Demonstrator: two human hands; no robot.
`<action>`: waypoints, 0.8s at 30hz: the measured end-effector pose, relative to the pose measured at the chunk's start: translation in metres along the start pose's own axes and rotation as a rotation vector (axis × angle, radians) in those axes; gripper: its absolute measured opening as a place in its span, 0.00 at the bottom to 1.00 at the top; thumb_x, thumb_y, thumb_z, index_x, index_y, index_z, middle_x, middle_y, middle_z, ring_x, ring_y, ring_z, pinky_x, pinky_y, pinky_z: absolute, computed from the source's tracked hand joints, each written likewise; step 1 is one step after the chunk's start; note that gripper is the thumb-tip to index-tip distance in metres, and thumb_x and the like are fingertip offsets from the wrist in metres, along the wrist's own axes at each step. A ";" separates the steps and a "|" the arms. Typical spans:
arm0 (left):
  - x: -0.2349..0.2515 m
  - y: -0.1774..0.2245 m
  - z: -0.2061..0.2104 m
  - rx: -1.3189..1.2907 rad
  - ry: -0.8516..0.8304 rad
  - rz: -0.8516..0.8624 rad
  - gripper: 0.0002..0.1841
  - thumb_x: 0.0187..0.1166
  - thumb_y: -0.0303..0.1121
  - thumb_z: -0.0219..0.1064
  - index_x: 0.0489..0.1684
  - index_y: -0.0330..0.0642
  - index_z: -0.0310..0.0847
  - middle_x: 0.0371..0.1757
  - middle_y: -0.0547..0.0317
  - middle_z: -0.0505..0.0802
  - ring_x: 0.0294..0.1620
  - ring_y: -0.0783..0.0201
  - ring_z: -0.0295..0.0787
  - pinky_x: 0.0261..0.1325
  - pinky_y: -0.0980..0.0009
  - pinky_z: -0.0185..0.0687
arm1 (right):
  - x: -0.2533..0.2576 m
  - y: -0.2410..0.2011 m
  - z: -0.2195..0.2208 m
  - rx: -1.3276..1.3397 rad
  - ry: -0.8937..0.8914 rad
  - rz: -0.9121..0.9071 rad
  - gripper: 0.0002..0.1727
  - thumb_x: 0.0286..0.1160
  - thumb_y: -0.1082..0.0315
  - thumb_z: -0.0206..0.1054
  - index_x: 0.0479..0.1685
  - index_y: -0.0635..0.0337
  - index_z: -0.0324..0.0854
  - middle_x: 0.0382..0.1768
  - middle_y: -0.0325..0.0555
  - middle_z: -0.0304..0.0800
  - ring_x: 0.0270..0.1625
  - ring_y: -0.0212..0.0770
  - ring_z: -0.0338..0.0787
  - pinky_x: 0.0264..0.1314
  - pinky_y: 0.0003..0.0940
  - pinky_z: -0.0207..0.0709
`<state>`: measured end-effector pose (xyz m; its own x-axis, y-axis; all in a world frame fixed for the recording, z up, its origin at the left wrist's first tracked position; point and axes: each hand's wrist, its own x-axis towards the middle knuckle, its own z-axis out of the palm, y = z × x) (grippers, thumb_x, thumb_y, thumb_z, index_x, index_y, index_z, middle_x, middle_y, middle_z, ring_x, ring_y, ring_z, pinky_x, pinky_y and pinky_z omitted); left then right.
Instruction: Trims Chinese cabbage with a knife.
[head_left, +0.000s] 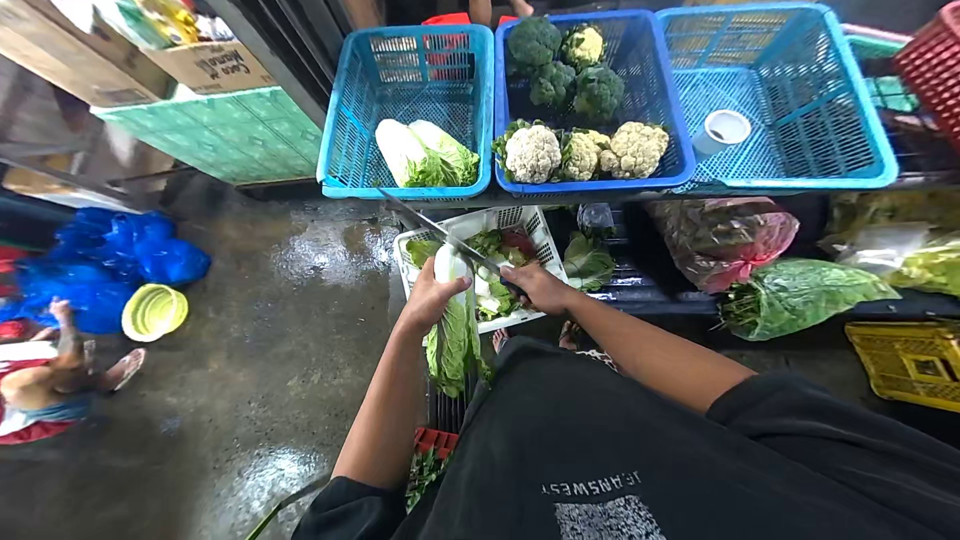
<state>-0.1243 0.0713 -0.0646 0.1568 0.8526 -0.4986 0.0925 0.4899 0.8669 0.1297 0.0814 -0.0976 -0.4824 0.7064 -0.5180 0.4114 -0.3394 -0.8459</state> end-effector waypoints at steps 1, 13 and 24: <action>0.001 -0.003 -0.004 0.046 -0.006 0.009 0.40 0.64 0.38 0.80 0.80 0.44 0.65 0.57 0.45 0.92 0.52 0.54 0.94 0.55 0.55 0.93 | -0.001 0.002 0.000 0.113 -0.053 0.038 0.35 0.92 0.36 0.39 0.33 0.55 0.77 0.22 0.35 0.74 0.21 0.29 0.73 0.24 0.25 0.70; 0.012 -0.023 0.008 0.074 0.058 0.051 0.42 0.56 0.41 0.83 0.76 0.43 0.68 0.54 0.48 0.92 0.51 0.58 0.94 0.55 0.56 0.93 | -0.008 0.002 0.004 -0.525 0.240 -0.056 0.40 0.86 0.29 0.41 0.35 0.57 0.82 0.26 0.48 0.82 0.36 0.51 0.88 0.43 0.58 0.80; -0.009 -0.048 -0.015 0.116 0.014 0.100 0.50 0.46 0.46 0.86 0.78 0.41 0.68 0.58 0.50 0.91 0.55 0.60 0.93 0.58 0.58 0.92 | -0.049 0.147 -0.025 -0.451 0.184 0.399 0.48 0.86 0.28 0.35 0.46 0.66 0.87 0.45 0.66 0.90 0.56 0.65 0.89 0.60 0.70 0.76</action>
<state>-0.1447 0.0432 -0.1019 0.1574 0.8989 -0.4089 0.1905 0.3786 0.9057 0.2333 0.0128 -0.1935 -0.1001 0.6880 -0.7188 0.8373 -0.3319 -0.4344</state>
